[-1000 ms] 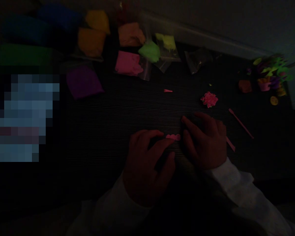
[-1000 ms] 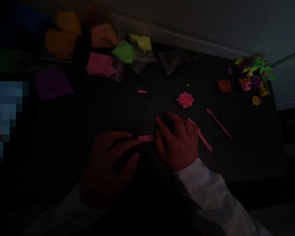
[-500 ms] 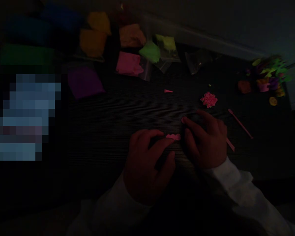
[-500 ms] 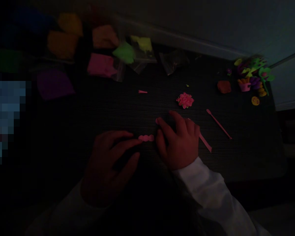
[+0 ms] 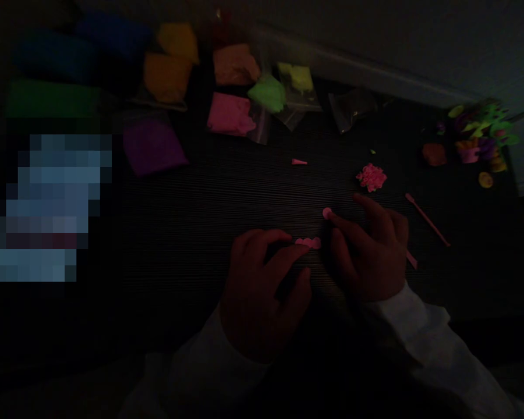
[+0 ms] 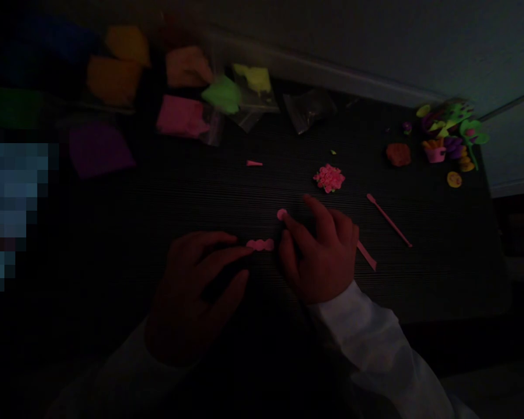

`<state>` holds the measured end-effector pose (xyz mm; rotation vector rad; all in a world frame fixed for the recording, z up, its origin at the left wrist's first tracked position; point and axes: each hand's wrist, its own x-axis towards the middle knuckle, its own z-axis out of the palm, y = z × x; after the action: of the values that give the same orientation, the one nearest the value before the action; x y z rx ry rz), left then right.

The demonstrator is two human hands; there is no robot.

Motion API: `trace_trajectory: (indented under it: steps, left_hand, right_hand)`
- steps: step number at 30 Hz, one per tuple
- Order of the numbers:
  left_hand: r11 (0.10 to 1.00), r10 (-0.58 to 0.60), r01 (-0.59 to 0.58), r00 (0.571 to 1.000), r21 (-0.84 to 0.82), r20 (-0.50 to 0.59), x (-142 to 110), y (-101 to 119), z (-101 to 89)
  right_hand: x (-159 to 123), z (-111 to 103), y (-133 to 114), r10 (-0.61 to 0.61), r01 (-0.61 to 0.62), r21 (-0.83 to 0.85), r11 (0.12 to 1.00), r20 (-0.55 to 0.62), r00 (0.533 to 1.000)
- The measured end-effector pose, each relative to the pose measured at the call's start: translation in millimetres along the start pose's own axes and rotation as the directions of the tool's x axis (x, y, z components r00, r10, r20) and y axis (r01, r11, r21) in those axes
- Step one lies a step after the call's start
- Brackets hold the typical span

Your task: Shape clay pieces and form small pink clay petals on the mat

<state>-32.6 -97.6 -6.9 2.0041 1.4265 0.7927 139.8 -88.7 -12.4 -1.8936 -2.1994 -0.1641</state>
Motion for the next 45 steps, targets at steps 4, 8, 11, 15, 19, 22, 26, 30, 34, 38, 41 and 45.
trace_trajectory:
  steps: [4,8,11,15,19,22,26,30,34,38,41,45]
  left_hand:
    - [1.000,0.010,-0.010,1.000,0.003,-0.011,0.7,-0.7,1.1]
    - [1.000,0.009,-0.009,1.000,0.002,-0.008,0.5,-1.3,1.2]
    - [1.000,0.014,-0.014,1.000,0.008,-0.010,0.0,-1.1,0.3]
    - [1.000,0.016,-0.016,1.000,0.023,0.004,-0.1,-1.0,-0.2]
    - [0.999,0.013,-0.013,1.000,0.029,0.008,0.0,-1.0,0.3]
    - [0.999,0.013,-0.013,1.000,0.032,0.009,-0.2,-1.1,0.3]
    - [0.999,0.023,-0.023,1.000,0.025,-0.002,-0.3,-1.5,0.3]
    - [0.999,0.019,-0.020,1.000,0.025,0.004,0.2,-2.0,1.1]
    - [1.000,0.013,-0.013,1.000,0.025,0.000,0.2,-1.7,1.1]
    - [1.000,0.020,-0.020,1.000,0.018,0.003,-0.1,-1.5,0.4]
    - [1.000,0.022,-0.022,1.000,0.022,0.007,0.1,-1.4,0.2]
    - [1.000,0.017,-0.017,1.000,0.020,-0.001,0.6,-1.4,0.5]
  right_hand:
    - [-1.0,1.2,-0.4,-0.040,0.039,-0.024,0.999,-0.004,0.999]
    - [-2.1,3.6,0.1,-0.085,0.085,-0.060,0.995,0.011,0.996]
    - [-2.5,3.8,0.3,-0.083,0.084,-0.058,0.995,0.014,0.996]
    - [-1.8,3.2,-0.4,-0.094,0.095,-0.051,0.994,0.035,0.995]
    - [-1.3,3.2,-1.0,-0.102,0.103,-0.044,0.994,0.039,0.994]
    - [-1.1,3.6,-1.1,-0.080,0.082,-0.038,0.996,0.035,0.996]
    - [0.3,4.4,-1.5,-0.066,0.069,-0.036,0.997,0.072,0.995]
    - [1.4,4.2,-2.1,-0.034,0.036,-0.029,0.999,0.083,0.996]
    - [1.4,4.1,-2.3,-0.017,0.019,-0.031,0.999,0.089,0.996]
    - [1.2,3.8,-2.3,-0.013,0.016,-0.036,0.999,0.092,0.996]
    - [1.1,3.1,-2.4,-0.017,0.020,-0.031,0.999,0.080,0.997]
    - [1.0,2.8,-2.8,-0.023,0.027,-0.039,0.999,0.094,0.995]
